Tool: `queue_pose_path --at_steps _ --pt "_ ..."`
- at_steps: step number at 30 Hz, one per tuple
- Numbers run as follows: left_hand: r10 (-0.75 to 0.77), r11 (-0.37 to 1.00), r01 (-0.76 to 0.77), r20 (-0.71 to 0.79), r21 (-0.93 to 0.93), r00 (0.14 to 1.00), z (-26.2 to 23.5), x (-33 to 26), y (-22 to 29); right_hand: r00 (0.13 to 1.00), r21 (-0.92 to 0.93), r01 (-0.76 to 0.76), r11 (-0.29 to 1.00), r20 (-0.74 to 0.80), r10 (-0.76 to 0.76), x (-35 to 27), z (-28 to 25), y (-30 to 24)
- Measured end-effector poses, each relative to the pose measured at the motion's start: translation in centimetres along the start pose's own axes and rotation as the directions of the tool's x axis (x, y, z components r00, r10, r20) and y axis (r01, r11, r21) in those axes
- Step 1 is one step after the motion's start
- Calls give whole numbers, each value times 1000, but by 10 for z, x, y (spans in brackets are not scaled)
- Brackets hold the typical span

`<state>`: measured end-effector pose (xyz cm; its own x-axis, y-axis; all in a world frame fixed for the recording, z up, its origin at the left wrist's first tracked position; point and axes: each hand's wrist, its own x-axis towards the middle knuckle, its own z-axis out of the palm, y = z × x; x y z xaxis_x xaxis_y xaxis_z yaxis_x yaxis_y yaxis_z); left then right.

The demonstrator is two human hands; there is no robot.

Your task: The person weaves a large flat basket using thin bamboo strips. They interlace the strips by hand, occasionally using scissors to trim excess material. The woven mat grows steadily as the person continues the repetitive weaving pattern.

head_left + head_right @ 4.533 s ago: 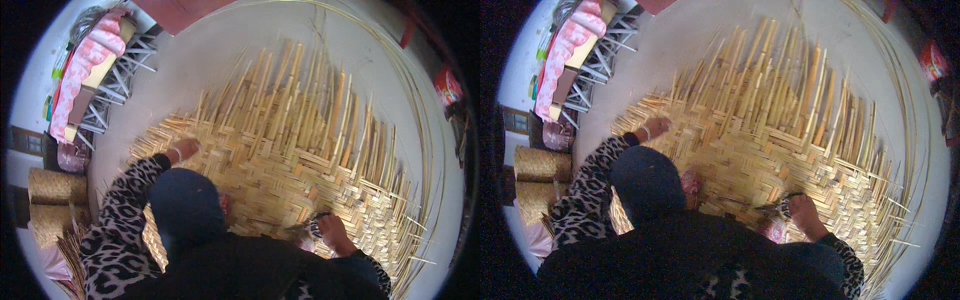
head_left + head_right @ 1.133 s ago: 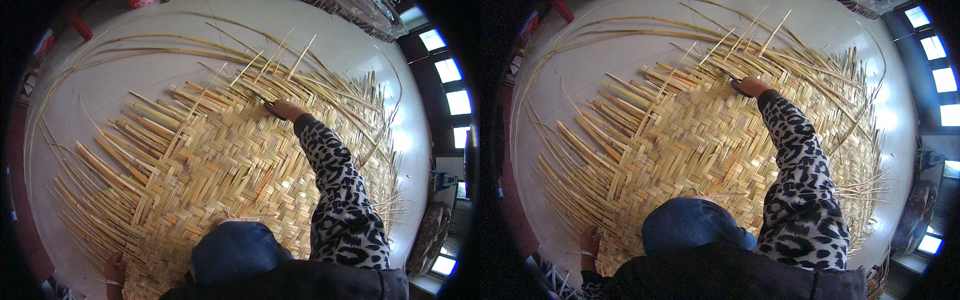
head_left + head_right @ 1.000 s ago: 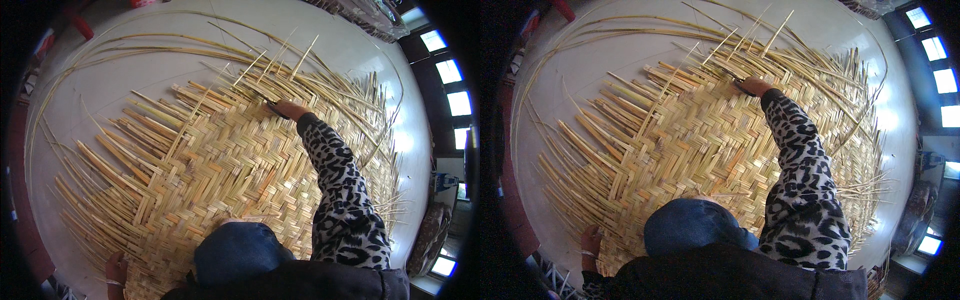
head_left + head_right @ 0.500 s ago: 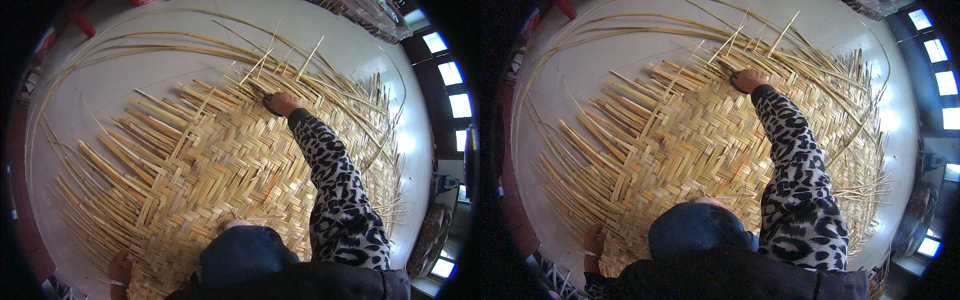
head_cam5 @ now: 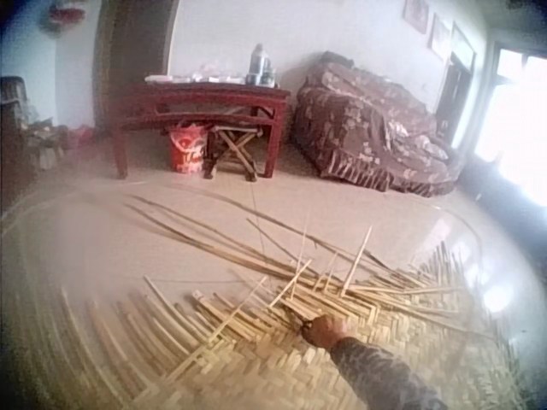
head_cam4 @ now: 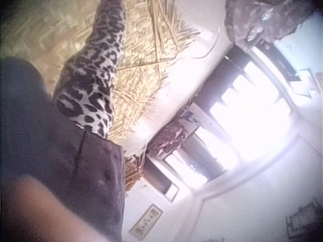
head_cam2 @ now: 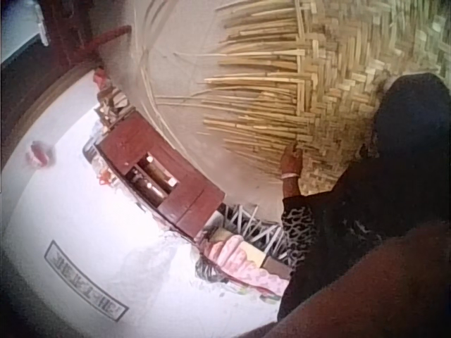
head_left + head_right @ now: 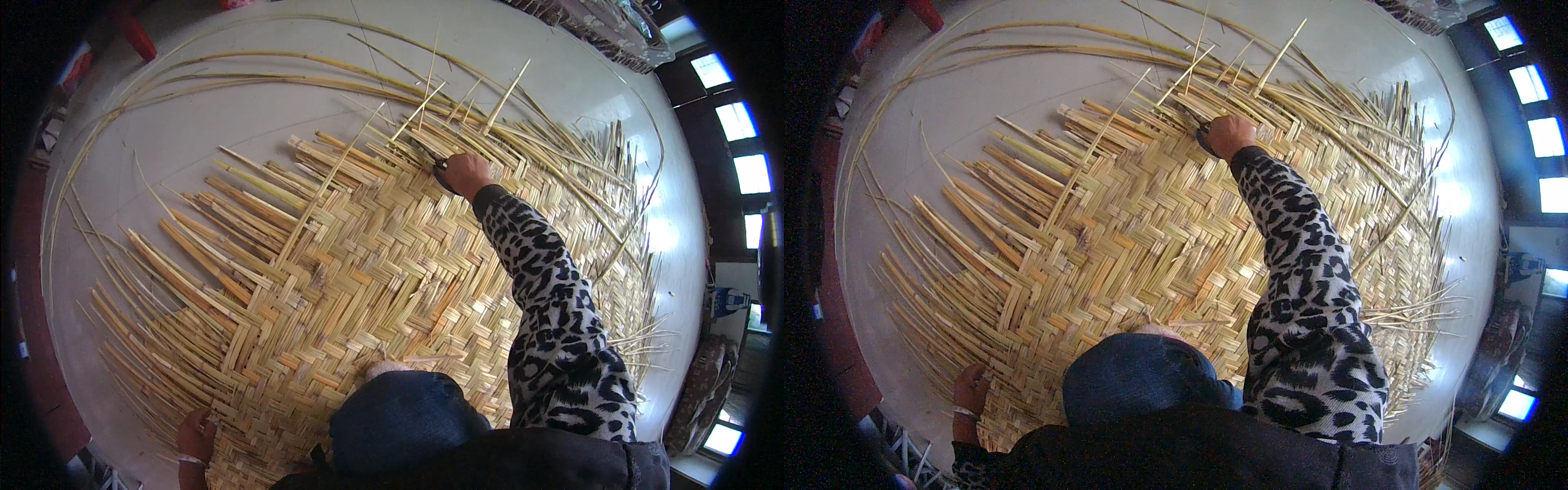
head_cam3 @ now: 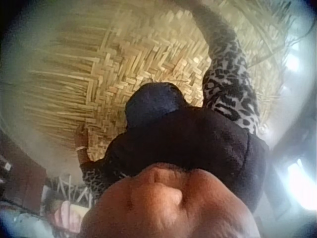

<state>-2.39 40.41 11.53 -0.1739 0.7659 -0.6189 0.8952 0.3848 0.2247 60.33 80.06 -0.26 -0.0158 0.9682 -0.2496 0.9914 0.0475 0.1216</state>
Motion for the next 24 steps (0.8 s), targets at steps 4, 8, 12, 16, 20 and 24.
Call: queue_pose_path --at_steps 4,8,12,16,20,24 --pt "-65 997 65 -1 -43 998 -5 2 7 1000 103 -22 994 -1 22 -11 11 6" --pt "-55 997 54 17 49 998 -5 8 5 992 145 -24 989 123 6 -52 14 8" --pt "-82 997 82 74 -1 994 1 22 2 939 210 149 966 275 -205 -105 3 14" --pt "-35 997 29 95 65 995 0 33 8 891 111 416 903 152 -429 -60 -5 10" --pt "-19 996 16 34 88 999 -2 35 18 964 294 171 941 -249 -97 46 -7 -9" --pt "-151 988 148 89 40 985 0 30 18 946 469 -82 879 -241 217 102 3 -39"
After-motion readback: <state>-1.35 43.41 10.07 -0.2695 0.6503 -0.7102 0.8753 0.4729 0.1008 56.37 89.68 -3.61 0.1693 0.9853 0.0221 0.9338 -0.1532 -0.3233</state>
